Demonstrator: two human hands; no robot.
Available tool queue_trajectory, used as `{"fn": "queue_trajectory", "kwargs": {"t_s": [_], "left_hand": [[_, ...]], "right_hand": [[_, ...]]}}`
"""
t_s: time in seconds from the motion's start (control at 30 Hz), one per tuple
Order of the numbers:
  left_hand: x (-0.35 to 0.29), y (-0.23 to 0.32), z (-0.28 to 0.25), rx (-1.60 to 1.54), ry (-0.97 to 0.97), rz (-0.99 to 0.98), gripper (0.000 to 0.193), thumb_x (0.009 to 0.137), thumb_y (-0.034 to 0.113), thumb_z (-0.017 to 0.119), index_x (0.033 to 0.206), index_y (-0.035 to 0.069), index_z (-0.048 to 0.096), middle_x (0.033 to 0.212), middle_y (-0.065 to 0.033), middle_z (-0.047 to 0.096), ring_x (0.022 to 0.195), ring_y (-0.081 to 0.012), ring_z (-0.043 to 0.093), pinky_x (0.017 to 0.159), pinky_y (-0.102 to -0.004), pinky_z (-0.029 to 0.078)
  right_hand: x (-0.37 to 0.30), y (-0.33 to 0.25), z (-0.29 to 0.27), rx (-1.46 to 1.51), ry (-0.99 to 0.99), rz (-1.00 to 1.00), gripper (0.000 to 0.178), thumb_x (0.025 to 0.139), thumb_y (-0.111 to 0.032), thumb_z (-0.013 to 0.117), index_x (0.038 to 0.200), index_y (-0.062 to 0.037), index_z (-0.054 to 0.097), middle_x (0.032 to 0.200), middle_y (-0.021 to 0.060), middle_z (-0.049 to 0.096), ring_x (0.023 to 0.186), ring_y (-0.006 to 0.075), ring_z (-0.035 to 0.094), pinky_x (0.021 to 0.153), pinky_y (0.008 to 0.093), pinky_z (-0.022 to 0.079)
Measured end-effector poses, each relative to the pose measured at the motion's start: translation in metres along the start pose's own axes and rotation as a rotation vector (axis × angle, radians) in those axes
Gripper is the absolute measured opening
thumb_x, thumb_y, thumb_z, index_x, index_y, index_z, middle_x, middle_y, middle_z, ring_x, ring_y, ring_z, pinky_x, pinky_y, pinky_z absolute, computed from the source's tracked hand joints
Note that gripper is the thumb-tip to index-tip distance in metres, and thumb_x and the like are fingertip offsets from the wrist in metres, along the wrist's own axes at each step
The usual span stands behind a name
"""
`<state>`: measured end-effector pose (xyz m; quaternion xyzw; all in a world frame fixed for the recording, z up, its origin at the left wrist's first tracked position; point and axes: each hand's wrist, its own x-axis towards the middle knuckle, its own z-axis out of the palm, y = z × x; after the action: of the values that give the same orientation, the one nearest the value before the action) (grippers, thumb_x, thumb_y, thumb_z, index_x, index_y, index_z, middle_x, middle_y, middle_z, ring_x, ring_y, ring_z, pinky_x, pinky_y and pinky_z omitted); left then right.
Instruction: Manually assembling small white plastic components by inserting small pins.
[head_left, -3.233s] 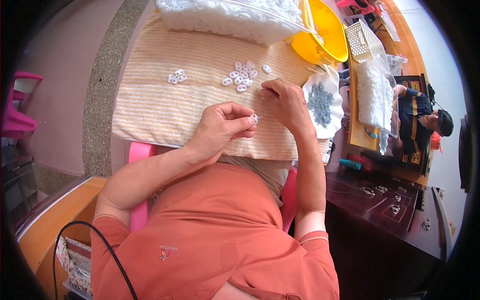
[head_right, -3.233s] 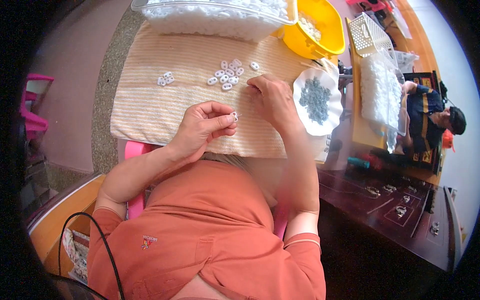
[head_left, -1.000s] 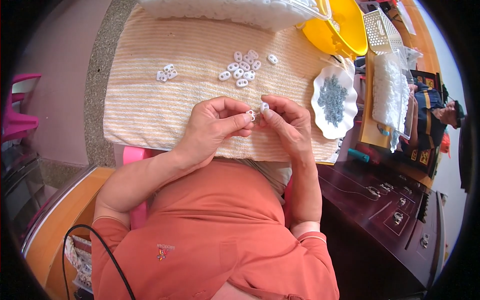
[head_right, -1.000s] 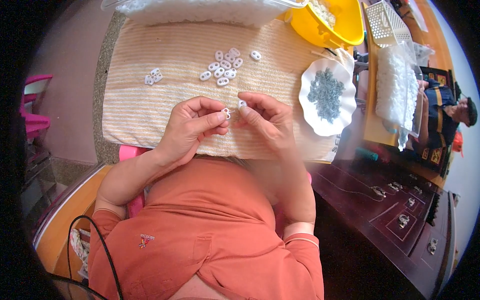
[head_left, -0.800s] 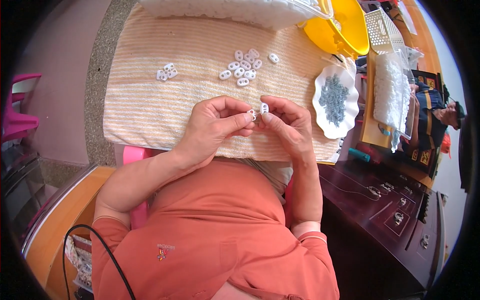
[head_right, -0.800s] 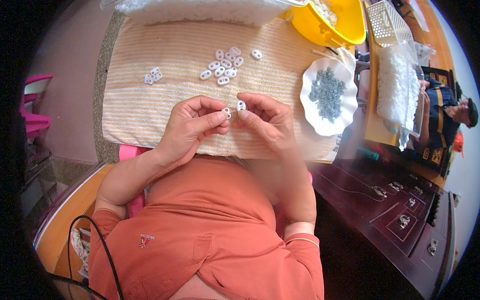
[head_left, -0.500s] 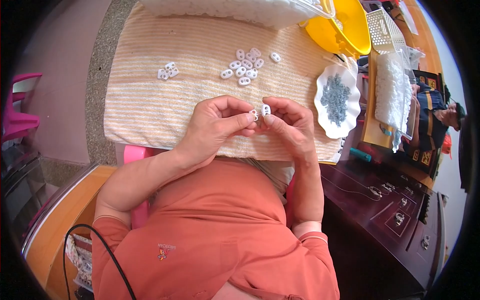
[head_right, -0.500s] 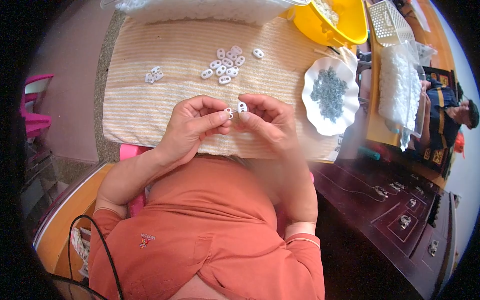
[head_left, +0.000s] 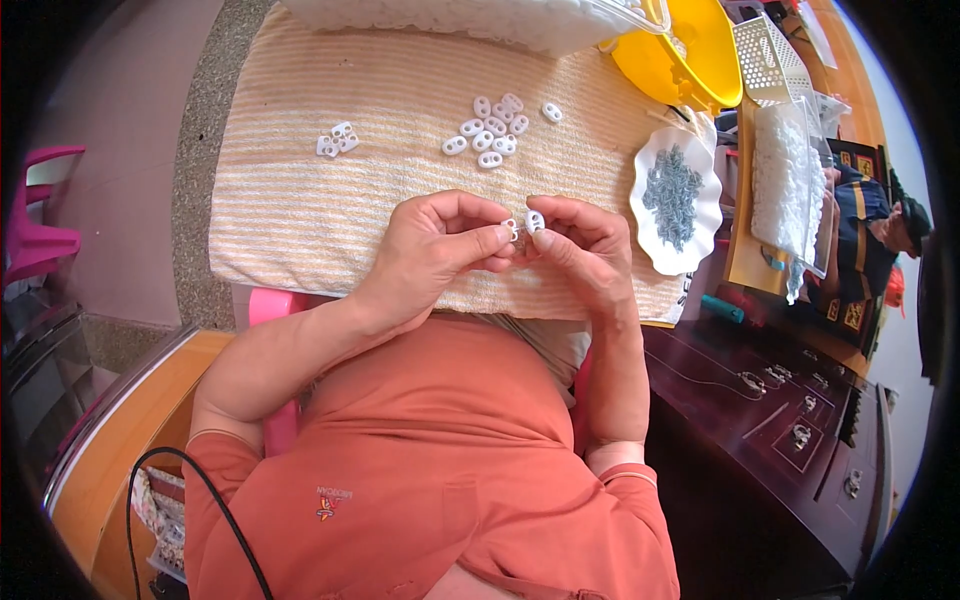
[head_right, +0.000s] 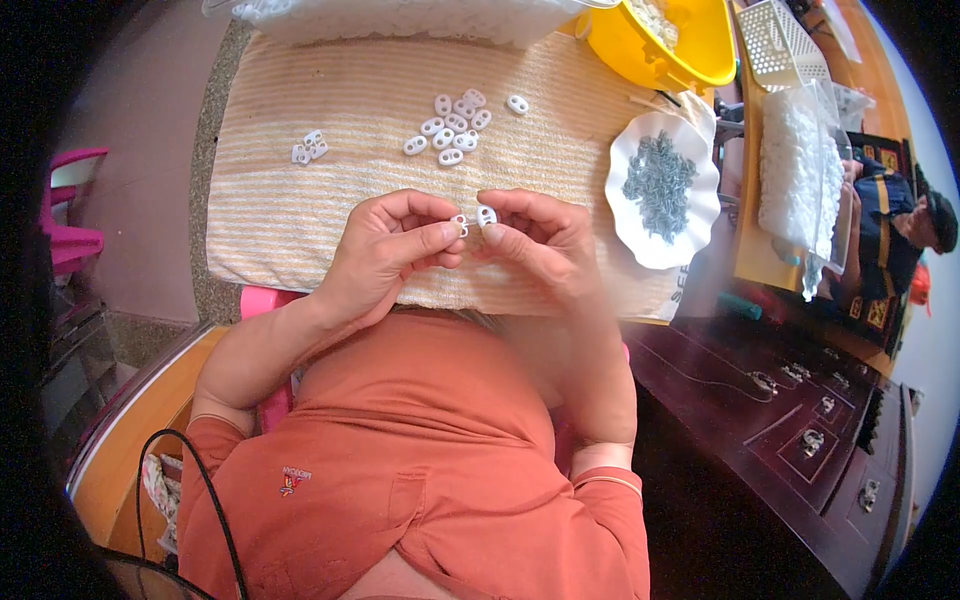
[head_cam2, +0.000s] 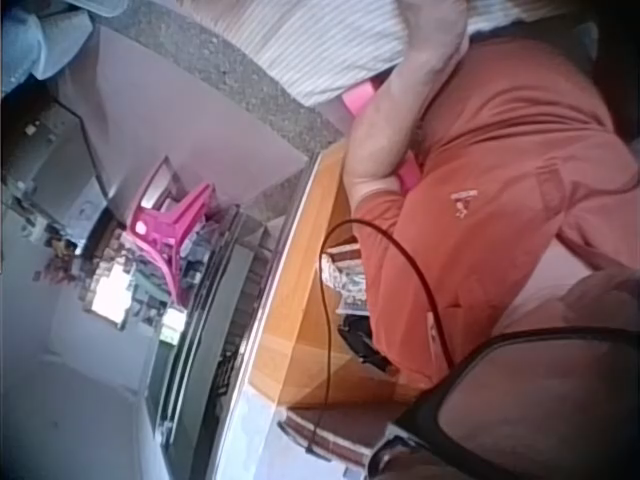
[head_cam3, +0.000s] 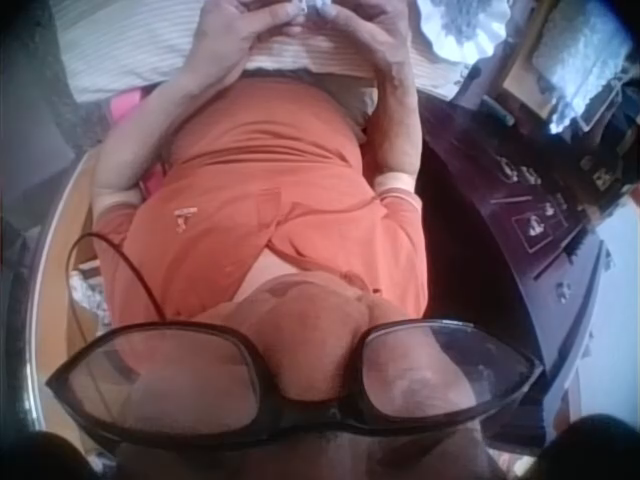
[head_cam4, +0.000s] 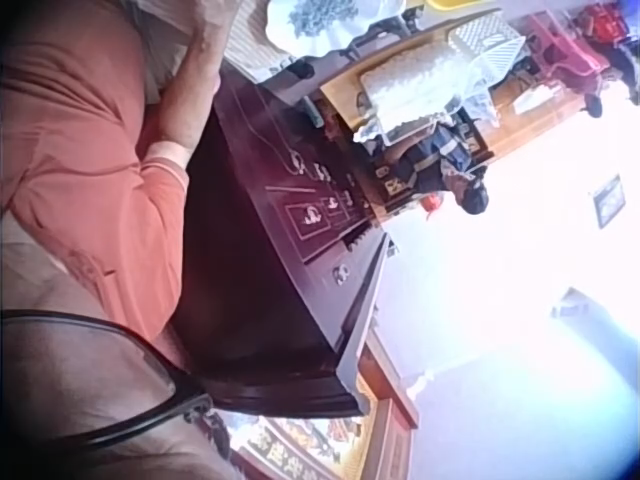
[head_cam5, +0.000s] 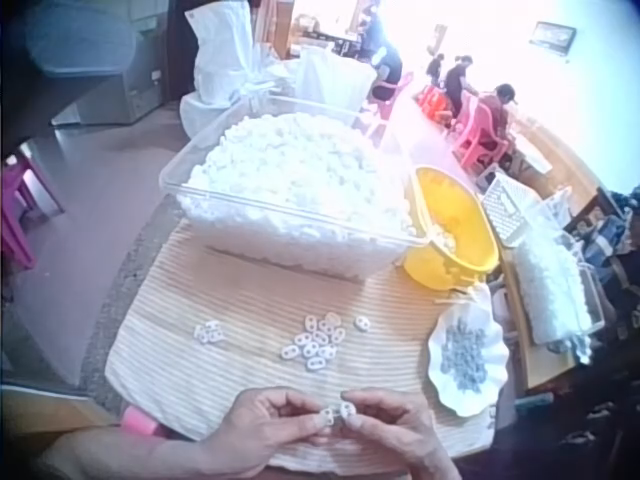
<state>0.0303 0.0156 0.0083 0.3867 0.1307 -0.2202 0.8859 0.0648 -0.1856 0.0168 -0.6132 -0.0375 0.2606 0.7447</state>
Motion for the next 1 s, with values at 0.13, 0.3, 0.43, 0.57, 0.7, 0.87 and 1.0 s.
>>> {"fn": "queue_trajectory", "kwargs": {"t_s": [0.13, 0.3, 0.43, 0.57, 0.7, 0.87, 1.0], "left_hand": [[0.0002, 0.0000, 0.0015, -0.005, -0.002, 0.004, 0.016, 0.087, 0.003, 0.063, 0.101, -0.005, 0.060, 0.090, -0.0105, 0.066, 0.080, -0.0149, 0.065, 0.073, -0.0268, 0.056], [-0.0011, 0.0004, -0.0014, -0.016, -0.010, 0.003, 0.016, 0.088, 0.003, 0.063, 0.101, -0.005, 0.060, 0.091, -0.0101, 0.066, 0.080, -0.0149, 0.065, 0.073, -0.0269, 0.057], [-0.0009, -0.0011, 0.0000, -0.010, -0.006, 0.003, 0.015, 0.088, 0.003, 0.063, 0.101, -0.004, 0.061, 0.090, -0.0094, 0.066, 0.080, -0.0143, 0.065, 0.073, -0.0266, 0.057], [-0.0009, -0.0009, 0.0007, 0.002, -0.001, 0.004, 0.015, 0.088, 0.003, 0.063, 0.100, -0.004, 0.061, 0.090, -0.0093, 0.066, 0.080, -0.0139, 0.064, 0.073, -0.0265, 0.057], [-0.0003, -0.0029, -0.0008, 0.009, -0.006, 0.004, 0.015, 0.088, 0.003, 0.063, 0.101, -0.003, 0.061, 0.091, -0.0085, 0.066, 0.080, -0.0128, 0.064, 0.073, -0.0258, 0.056], [-0.0006, -0.0013, 0.0012, 0.016, 0.003, 0.004, 0.015, 0.087, 0.002, 0.063, 0.100, -0.004, 0.061, 0.090, -0.0092, 0.065, 0.080, -0.0134, 0.064, 0.073, -0.0265, 0.056], [-0.0005, -0.0020, 0.0011, 0.031, -0.009, 0.012, 0.015, 0.088, 0.003, 0.063, 0.100, -0.004, 0.061, 0.090, -0.0091, 0.065, 0.080, -0.0129, 0.064, 0.073, -0.0260, 0.056]], "right_hand": [[-0.0008, 0.0003, -0.0012, 0.004, -0.003, -0.006, 0.031, 0.086, 0.000, 0.064, 0.115, 0.0068, 0.060, 0.092, 0.0112, 0.067, 0.080, 0.0163, 0.065, 0.073, 0.0270, 0.053], [0.0000, -0.0004, -0.0009, -0.002, -0.027, 0.005, 0.030, 0.087, 0.000, 0.063, 0.116, 0.0057, 0.060, 0.095, 0.0109, 0.067, 0.084, 0.0157, 0.065, 0.076, 0.0284, 0.055], [-0.0017, 0.0018, -0.0043, 0.029, -0.037, 0.023, 0.030, 0.088, -0.001, 0.062, 0.117, 0.0047, 0.059, 0.099, 0.0110, 0.067, 0.089, 0.0156, 0.065, 0.078, 0.0297, 0.056], [-0.0017, 0.0012, -0.0053, 0.018, -0.051, 0.020, 0.031, 0.087, -0.001, 0.063, 0.117, 0.0046, 0.059, 0.100, 0.0110, 0.067, 0.089, 0.0156, 0.065, 0.078, 0.0294, 0.056], [-0.0010, -0.0002, -0.0023, -0.007, -0.058, 0.013, 0.030, 0.087, -0.001, 0.063, 0.117, 0.0047, 0.060, 0.100, 0.0107, 0.067, 0.089, 0.0154, 0.065, 0.078, 0.0288, 0.055], [-0.0014, -0.0001, -0.0024, -0.044, -0.057, 0.020, 0.030, 0.087, -0.001, 0.063, 0.116, 0.0047, 0.060, 0.099, 0.0099, 0.067, 0.089, 0.0148, 0.065, 0.079, 0.0282, 0.054], [-0.0019, -0.0016, 0.0014, -0.031, -0.061, 0.019, 0.029, 0.087, 0.000, 0.063, 0.116, 0.0046, 0.060, 0.098, 0.0089, 0.067, 0.089, 0.0136, 0.064, 0.079, 0.0269, 0.053]]}}
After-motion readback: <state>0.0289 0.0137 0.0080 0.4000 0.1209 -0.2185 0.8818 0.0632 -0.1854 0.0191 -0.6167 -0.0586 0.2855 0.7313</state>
